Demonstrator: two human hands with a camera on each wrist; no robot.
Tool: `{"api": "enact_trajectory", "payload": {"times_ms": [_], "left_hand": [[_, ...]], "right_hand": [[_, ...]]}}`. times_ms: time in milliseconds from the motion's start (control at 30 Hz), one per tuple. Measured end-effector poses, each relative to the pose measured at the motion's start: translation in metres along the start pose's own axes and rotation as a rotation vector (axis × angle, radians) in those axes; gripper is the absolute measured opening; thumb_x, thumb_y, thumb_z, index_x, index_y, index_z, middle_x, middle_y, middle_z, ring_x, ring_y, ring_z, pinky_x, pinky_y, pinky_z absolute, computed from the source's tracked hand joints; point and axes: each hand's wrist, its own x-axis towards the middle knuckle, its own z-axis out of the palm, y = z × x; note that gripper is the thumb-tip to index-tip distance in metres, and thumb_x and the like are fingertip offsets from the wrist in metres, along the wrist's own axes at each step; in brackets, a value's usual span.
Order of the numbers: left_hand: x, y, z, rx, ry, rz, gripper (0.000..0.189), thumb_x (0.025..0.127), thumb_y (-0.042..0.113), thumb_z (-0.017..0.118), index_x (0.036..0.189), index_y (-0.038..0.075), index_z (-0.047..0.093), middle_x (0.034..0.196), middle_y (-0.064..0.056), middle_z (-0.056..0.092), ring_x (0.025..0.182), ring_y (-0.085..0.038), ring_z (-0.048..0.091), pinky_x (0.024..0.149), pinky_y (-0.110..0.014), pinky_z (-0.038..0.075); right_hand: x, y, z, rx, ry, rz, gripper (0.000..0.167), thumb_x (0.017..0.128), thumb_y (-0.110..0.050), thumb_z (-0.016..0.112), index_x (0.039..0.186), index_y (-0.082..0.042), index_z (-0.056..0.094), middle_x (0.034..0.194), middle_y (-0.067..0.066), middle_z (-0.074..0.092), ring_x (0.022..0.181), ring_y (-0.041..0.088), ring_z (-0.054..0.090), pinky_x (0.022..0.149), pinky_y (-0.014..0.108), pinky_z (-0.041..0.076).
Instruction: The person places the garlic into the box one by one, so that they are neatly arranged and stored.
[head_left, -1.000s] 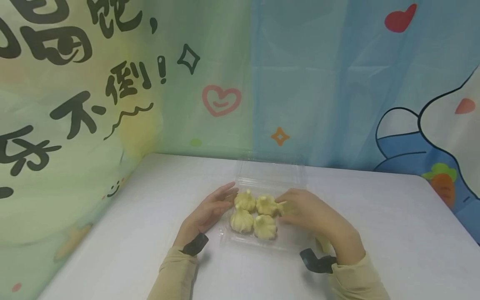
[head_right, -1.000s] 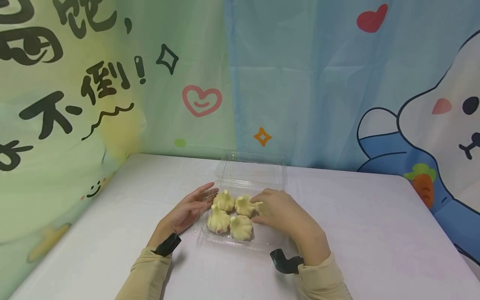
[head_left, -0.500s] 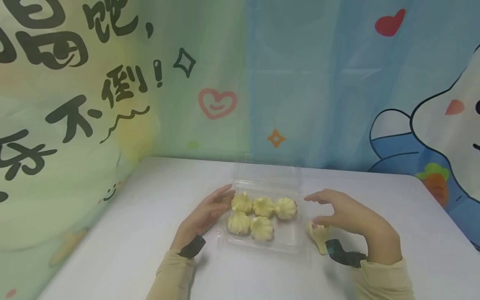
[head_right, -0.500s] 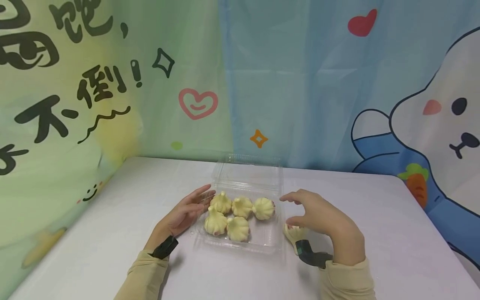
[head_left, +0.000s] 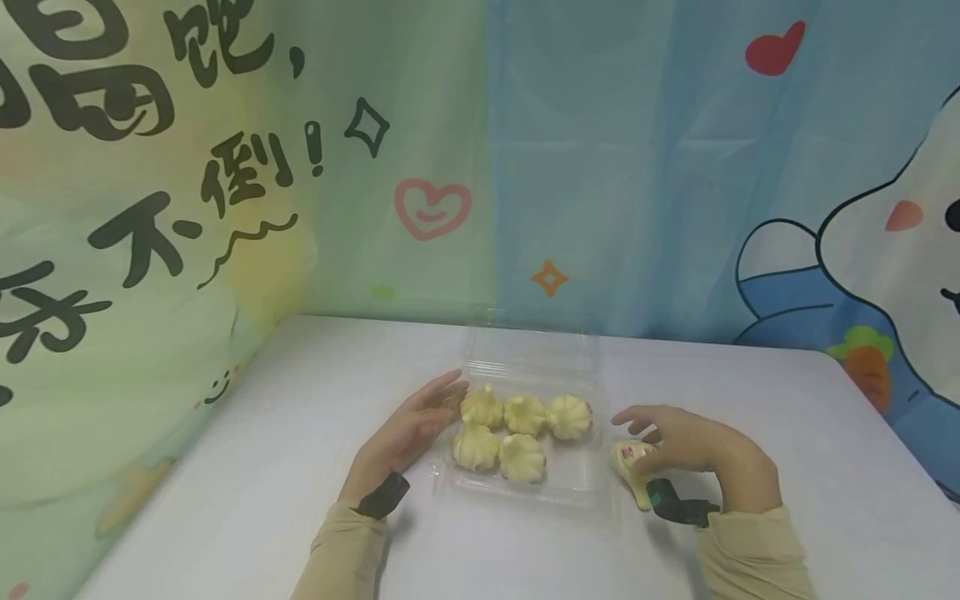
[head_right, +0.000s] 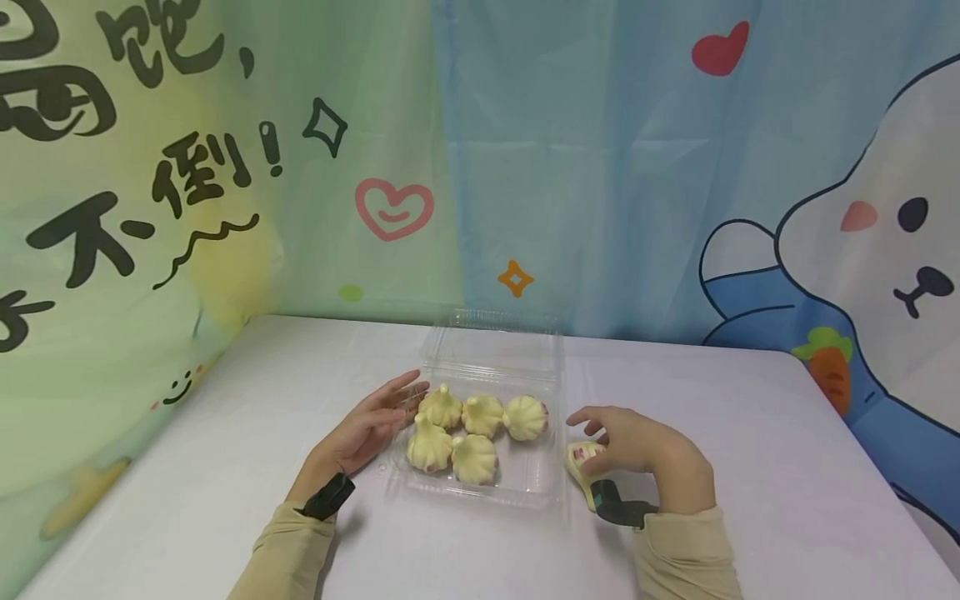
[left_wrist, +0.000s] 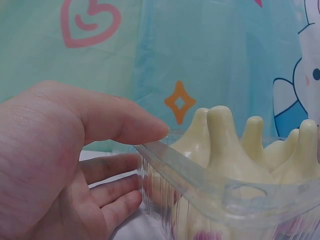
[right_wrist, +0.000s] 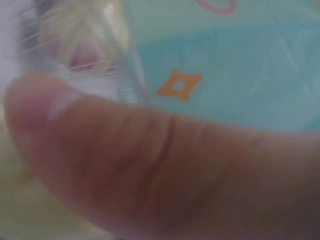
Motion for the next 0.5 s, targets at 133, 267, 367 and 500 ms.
{"api": "enact_trajectory", "payload": {"times_ms": [133, 267, 367, 500], "left_hand": [[0.000, -0.001, 0.000, 0.011, -0.002, -0.007, 0.063, 0.095, -0.003, 0.041, 0.151, 0.007, 0.016, 0.158, -0.019, 0.017, 0.146, -0.034, 0.015, 0.120, -0.047, 0.007], [0.000, 0.000, 0.000, 0.025, -0.004, -0.015, 0.064, 0.095, -0.002, 0.042, 0.152, 0.007, 0.015, 0.158, -0.019, 0.017, 0.146, -0.034, 0.015, 0.120, -0.048, 0.006], [-0.001, 0.002, 0.001, 0.029, 0.001, -0.018, 0.064, 0.094, 0.000, 0.044, 0.152, 0.009, 0.016, 0.158, -0.019, 0.017, 0.146, -0.035, 0.016, 0.120, -0.047, 0.006], [-0.001, 0.002, 0.001, 0.032, 0.008, -0.018, 0.064, 0.093, 0.001, 0.045, 0.151, 0.011, 0.019, 0.158, -0.019, 0.017, 0.146, -0.034, 0.017, 0.121, -0.046, 0.008]], "right_hand": [[0.003, 0.004, 0.002, -0.033, 0.017, -0.014, 0.062, 0.078, -0.024, 0.076, 0.132, -0.007, 0.051, 0.123, 0.021, 0.059, 0.115, 0.040, 0.055, 0.091, 0.055, 0.047], [0.004, 0.007, 0.000, -0.094, 0.055, -0.005, 0.057, 0.080, -0.031, 0.073, 0.130, -0.009, 0.054, 0.120, 0.018, 0.062, 0.112, 0.037, 0.057, 0.091, 0.057, 0.046], [0.004, 0.010, -0.002, -0.103, 0.072, -0.016, 0.054, 0.081, -0.032, 0.072, 0.127, -0.008, 0.055, 0.120, 0.020, 0.062, 0.111, 0.038, 0.058, 0.090, 0.057, 0.047], [0.003, 0.014, -0.003, -0.104, 0.094, -0.027, 0.046, 0.084, -0.032, 0.069, 0.122, -0.008, 0.059, 0.121, 0.019, 0.062, 0.112, 0.038, 0.057, 0.090, 0.055, 0.047]]}}
